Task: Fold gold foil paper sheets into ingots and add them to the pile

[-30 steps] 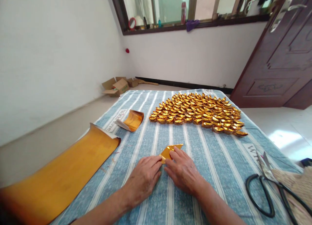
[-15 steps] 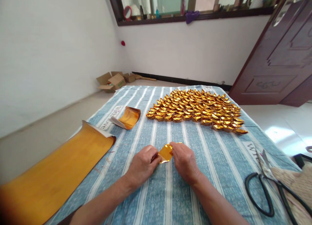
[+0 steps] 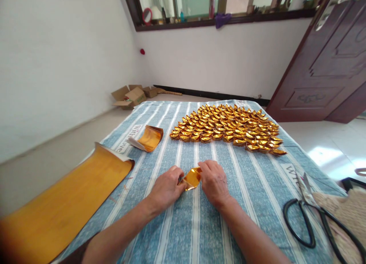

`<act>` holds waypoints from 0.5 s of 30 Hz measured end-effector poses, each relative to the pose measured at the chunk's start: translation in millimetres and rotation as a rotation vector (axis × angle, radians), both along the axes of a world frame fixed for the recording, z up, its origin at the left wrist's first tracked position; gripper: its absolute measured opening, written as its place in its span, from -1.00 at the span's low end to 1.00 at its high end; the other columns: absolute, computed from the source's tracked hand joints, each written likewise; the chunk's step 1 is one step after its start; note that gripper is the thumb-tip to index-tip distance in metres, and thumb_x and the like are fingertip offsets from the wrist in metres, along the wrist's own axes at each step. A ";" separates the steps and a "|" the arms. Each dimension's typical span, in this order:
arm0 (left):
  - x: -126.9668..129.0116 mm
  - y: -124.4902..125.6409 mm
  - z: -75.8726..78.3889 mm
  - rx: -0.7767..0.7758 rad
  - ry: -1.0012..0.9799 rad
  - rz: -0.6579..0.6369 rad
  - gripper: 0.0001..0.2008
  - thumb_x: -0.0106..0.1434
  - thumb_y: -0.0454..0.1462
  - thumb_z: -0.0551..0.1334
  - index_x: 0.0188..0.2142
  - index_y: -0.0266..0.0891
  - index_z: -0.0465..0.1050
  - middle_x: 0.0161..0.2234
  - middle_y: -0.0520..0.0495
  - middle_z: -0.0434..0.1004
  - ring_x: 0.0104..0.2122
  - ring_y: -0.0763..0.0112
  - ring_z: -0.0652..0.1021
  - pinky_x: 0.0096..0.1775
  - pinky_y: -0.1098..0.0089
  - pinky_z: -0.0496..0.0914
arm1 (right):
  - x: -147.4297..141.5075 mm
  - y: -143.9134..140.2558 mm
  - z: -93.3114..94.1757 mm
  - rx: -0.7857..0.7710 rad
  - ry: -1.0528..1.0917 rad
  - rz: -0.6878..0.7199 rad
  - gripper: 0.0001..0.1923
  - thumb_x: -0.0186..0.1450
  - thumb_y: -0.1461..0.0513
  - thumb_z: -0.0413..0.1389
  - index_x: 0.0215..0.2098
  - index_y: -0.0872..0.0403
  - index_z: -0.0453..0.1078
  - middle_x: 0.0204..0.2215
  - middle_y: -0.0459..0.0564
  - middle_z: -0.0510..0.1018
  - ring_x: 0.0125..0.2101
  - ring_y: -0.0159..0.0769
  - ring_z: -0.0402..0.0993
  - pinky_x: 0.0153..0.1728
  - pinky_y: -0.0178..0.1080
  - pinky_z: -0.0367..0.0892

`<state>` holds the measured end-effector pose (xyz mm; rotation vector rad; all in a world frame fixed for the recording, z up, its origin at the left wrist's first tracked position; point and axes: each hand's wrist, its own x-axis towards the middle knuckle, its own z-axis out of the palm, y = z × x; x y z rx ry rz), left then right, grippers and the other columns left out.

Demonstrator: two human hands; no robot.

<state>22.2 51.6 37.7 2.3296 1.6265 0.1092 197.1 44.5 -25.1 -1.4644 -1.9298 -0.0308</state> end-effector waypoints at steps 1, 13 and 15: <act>0.2 0.8 0.9 -0.006 0.004 -0.005 -0.87 0.15 -0.35 0.22 -0.27 -0.22 0.40 -0.28 -0.04 0.47 -0.30 0.33 0.50 -0.31 0.40 0.29 | 1.0 0.6 0.8 -0.022 -0.012 -0.020 -0.74 0.27 0.35 0.01 -0.13 0.06 0.44 -0.17 0.10 0.52 -0.12 -0.13 0.42 -0.10 -0.11 0.33; 1.1 13.0 7.1 -0.128 -0.088 0.027 -0.74 0.04 -0.35 0.27 -0.22 -0.22 0.47 -0.49 0.09 0.49 -0.45 0.39 0.49 -0.44 0.46 0.21 | 16.4 6.5 2.8 -0.119 0.146 0.094 -0.85 0.16 0.32 0.12 -0.29 0.05 0.48 -0.13 0.11 0.53 -0.03 -0.07 0.40 0.00 0.05 0.27; -0.7 15.3 5.3 -0.173 -0.128 0.040 -0.78 0.02 -0.37 0.28 -0.28 -0.22 0.50 -0.54 0.12 0.45 -0.49 0.43 0.46 -0.47 0.48 0.18 | 16.7 6.5 5.8 -0.144 0.282 0.133 -0.87 0.13 0.35 0.12 -0.37 0.05 0.46 -0.24 0.05 0.56 -0.13 -0.14 0.46 -0.07 -0.04 0.33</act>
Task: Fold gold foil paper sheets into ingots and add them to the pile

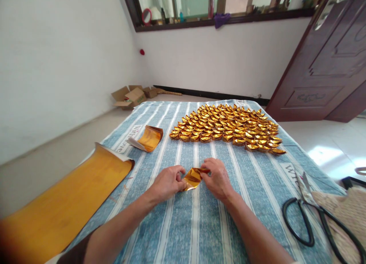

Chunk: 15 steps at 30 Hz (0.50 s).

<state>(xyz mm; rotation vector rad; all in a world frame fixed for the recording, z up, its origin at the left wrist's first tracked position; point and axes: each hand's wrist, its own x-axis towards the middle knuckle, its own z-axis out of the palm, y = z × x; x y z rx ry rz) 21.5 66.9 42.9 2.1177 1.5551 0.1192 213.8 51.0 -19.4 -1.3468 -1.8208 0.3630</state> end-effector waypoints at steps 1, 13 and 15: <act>-1.1 1.0 -1.0 -0.011 -0.021 -0.002 -0.83 0.02 -0.36 0.28 -0.33 -0.22 0.52 -0.56 0.13 0.43 -0.50 0.45 0.45 -0.47 0.48 0.17 | 0.0 -0.6 2.3 -0.027 0.065 0.019 -0.89 0.13 0.35 0.11 -0.40 0.05 0.45 -0.29 0.01 0.57 -0.19 -0.18 0.48 -0.11 -0.09 0.35; -11.6 -27.0 -16.3 0.757 0.100 -0.368 -0.73 0.34 -0.39 0.05 -0.46 -0.26 0.41 -0.40 -0.07 0.42 -0.38 0.31 0.38 -0.33 0.33 0.25 | 13.8 -22.8 26.6 -0.124 0.177 0.235 -0.90 0.20 0.33 0.11 -0.44 0.04 0.44 -0.42 -0.07 0.58 -0.32 -0.28 0.50 -0.21 -0.20 0.37; -14.4 -32.3 -22.4 0.743 0.087 -0.413 -0.74 0.35 -0.39 0.04 -0.44 -0.26 0.40 -0.41 -0.07 0.41 -0.39 0.32 0.38 -0.34 0.34 0.27 | 14.7 -24.7 27.3 -0.092 0.074 0.281 -0.87 0.19 0.36 0.10 -0.45 0.04 0.42 -0.44 -0.08 0.56 -0.33 -0.30 0.48 -0.21 -0.20 0.35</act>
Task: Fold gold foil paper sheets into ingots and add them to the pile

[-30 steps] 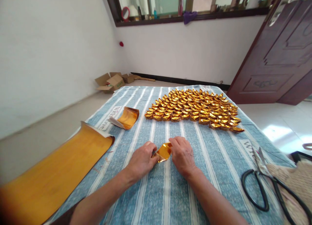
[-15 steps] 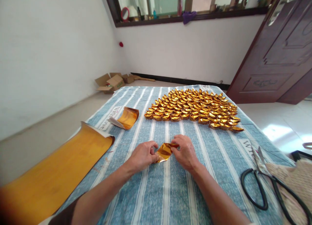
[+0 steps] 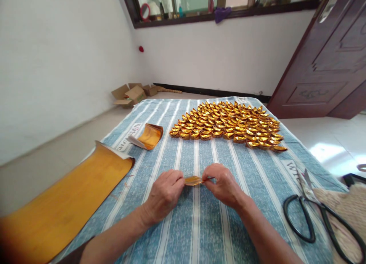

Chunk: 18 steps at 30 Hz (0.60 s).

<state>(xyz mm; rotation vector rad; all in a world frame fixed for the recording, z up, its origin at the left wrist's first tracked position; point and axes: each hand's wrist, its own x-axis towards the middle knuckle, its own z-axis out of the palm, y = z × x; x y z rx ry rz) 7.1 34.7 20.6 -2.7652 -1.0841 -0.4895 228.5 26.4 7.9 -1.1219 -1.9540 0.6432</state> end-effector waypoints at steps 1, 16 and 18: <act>-1.4 -1.7 -2.2 -0.039 -0.012 -0.009 -0.75 0.35 -0.39 0.04 -0.43 -0.26 0.40 -0.41 -0.07 0.42 -0.39 0.33 0.38 -0.33 0.35 0.28 | -0.1 -0.7 0.0 0.014 -0.042 0.019 -0.86 0.19 0.37 0.10 -0.46 0.04 0.41 -0.46 -0.09 0.54 -0.33 -0.30 0.48 -0.21 -0.21 0.34; -6.0 1.2 5.0 -0.565 -0.255 0.057 -0.91 0.24 -0.30 0.24 -0.38 -0.22 0.52 -0.30 -0.04 0.45 -0.29 0.38 0.47 -0.24 0.37 0.39 | -3.5 -3.8 -7.5 0.035 -0.126 0.014 -0.89 0.21 0.22 0.19 -0.47 0.03 0.46 -0.17 0.04 0.53 -0.08 -0.19 0.44 -0.06 -0.07 0.35; -5.6 0.7 3.0 -0.555 -0.275 0.066 -0.90 0.24 -0.32 0.23 -0.39 -0.24 0.51 -0.30 -0.05 0.45 -0.30 0.38 0.47 -0.25 0.37 0.39 | -4.8 -2.1 -10.6 0.031 -0.099 -0.004 -0.86 0.24 0.20 0.16 -0.47 0.04 0.46 -0.18 0.04 0.53 -0.07 -0.18 0.44 -0.07 -0.08 0.36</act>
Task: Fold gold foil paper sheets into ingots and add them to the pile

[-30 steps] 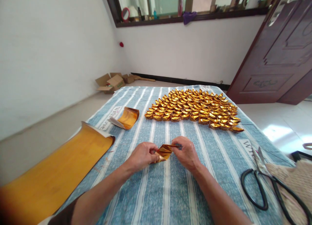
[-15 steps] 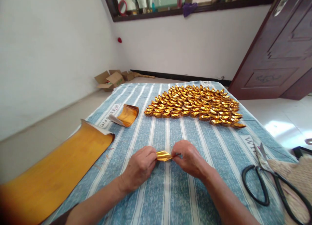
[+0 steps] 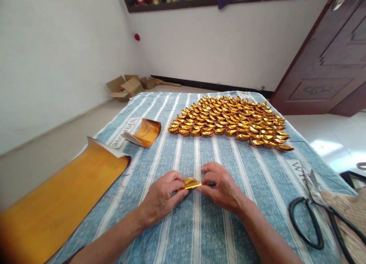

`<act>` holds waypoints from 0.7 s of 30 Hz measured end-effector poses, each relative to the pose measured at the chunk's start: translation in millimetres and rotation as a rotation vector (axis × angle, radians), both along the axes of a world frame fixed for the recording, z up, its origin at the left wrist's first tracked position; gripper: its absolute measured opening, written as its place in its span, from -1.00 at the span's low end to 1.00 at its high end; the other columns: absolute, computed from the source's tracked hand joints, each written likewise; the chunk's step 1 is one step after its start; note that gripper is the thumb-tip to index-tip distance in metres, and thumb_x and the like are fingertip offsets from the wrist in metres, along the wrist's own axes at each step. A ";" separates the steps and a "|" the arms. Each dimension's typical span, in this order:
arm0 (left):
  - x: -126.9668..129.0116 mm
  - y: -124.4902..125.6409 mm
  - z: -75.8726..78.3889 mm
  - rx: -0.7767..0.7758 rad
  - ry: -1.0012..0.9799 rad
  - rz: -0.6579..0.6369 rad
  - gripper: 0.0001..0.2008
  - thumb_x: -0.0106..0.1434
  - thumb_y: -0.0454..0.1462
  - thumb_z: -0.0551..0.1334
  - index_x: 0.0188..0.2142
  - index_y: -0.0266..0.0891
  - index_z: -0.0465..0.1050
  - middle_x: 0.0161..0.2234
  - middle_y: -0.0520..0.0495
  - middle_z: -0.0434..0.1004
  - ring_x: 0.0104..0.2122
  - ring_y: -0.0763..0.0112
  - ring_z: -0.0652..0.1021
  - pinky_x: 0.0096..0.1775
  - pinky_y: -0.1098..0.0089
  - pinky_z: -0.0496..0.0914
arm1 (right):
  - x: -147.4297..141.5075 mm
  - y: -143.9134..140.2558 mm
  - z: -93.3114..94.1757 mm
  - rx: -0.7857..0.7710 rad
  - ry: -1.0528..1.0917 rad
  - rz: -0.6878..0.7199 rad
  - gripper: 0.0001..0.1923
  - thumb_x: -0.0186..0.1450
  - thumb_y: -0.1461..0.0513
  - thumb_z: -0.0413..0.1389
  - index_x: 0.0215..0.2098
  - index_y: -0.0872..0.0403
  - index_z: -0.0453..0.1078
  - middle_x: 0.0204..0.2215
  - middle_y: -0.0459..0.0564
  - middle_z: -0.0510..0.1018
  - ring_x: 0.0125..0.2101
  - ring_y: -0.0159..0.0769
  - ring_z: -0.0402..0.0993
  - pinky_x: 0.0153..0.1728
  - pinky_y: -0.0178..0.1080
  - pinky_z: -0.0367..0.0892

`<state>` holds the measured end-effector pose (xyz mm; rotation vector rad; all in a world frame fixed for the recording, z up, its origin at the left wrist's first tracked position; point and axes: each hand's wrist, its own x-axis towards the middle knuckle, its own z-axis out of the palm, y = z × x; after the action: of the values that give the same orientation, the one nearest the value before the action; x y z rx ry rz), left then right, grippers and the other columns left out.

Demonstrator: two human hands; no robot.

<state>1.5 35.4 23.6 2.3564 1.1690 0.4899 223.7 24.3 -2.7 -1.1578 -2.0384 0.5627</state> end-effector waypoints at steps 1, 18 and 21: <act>0.4 -0.3 -0.9 0.005 -0.006 0.009 -0.90 0.24 -0.33 0.23 -0.40 -0.25 0.50 -0.31 -0.05 0.45 -0.30 0.38 0.47 -0.26 0.37 0.39 | -1.1 0.9 -1.7 0.003 0.010 -0.015 -0.84 0.25 0.19 0.16 -0.48 0.04 0.45 -0.19 0.05 0.53 -0.07 -0.17 0.43 -0.08 -0.08 0.37; 6.8 -5.0 -10.6 0.093 0.047 0.102 -0.84 0.28 -0.35 0.17 -0.46 -0.26 0.34 -0.39 -0.06 0.40 -0.37 0.35 0.43 -0.32 0.33 0.38 | -18.3 4.4 -14.8 0.077 -0.094 -0.240 -0.86 0.26 0.20 0.16 -0.46 0.05 0.44 -0.17 0.07 0.52 -0.07 -0.10 0.40 -0.06 0.00 0.34; 7.1 -5.6 -12.8 0.124 0.062 0.090 -0.84 0.29 -0.35 0.16 -0.45 -0.26 0.34 -0.39 -0.07 0.40 -0.37 0.33 0.43 -0.32 0.30 0.38 | -18.7 4.4 -15.3 0.077 -0.119 -0.237 -0.85 0.26 0.20 0.16 -0.46 0.04 0.43 -0.18 0.07 0.51 -0.07 -0.10 0.39 -0.06 -0.01 0.34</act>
<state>8.6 29.8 10.8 2.4473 1.3128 0.5381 205.0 28.6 -18.0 -1.3901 -1.9661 0.3024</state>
